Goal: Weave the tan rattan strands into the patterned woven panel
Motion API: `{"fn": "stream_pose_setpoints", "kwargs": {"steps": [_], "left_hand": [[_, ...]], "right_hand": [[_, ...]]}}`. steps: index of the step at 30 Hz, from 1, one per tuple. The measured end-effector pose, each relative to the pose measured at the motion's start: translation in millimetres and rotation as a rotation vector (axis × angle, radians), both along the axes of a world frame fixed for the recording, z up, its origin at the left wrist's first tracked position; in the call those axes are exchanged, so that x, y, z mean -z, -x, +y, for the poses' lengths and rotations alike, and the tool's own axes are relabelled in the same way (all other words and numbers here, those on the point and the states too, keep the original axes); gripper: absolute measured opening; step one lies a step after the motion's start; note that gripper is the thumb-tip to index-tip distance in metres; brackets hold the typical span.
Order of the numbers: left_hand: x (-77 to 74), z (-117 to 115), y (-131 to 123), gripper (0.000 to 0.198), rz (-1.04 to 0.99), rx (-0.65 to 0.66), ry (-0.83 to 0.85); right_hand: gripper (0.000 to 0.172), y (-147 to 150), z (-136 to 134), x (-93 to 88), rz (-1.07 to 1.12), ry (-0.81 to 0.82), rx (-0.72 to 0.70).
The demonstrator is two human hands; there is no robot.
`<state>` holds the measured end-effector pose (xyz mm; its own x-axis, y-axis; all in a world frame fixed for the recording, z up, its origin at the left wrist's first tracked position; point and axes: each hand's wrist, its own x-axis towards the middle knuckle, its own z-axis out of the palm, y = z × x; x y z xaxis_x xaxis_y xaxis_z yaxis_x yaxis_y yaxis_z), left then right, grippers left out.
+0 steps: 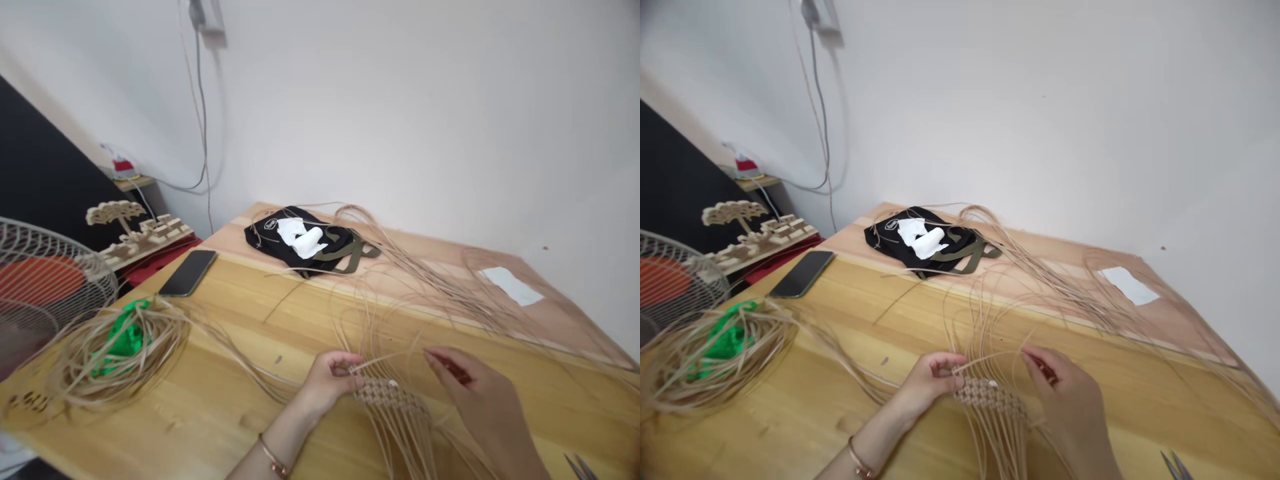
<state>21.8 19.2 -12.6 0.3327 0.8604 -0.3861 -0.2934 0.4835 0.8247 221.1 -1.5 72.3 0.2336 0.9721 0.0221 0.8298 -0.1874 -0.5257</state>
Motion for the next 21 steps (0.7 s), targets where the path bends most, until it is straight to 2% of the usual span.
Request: {"fn": "stream_pose_setpoints", "kwargs": {"steps": [3,7,9,11,14,19,21], "left_hand": [[-3.5,1.1,0.5,0.044,0.024,0.046,0.018],[-6.7,3.5,2.1,0.040,-0.015,0.045,0.023],[-7.3,4.6,2.9,0.039,-0.034,0.044,0.031],[-7.1,5.7,3.7,0.037,-0.049,0.035,0.046],[-5.7,7.3,5.0,0.027,-0.136,0.025,0.085],[-3.7,9.1,7.1,0.009,-0.275,-0.011,0.129],[-4.6,9.0,7.8,0.008,-0.283,-0.007,0.124]], "right_hand": [[0.031,3.4,-11.5,-1.4,-0.150,0.033,0.008],[0.031,33.6,-23.3,6.0,-0.346,0.266,-0.131],[0.031,52.7,-28.0,11.1,-0.315,0.319,-0.198],[0.031,70.6,-31.4,15.9,-0.218,0.286,-0.201],[0.029,92.3,-34.0,23.1,0.123,0.265,-0.137],[0.029,114.6,-36.8,34.1,1.056,0.464,0.124],[0.032,118.8,-37.2,35.7,1.224,0.431,0.219]]}}
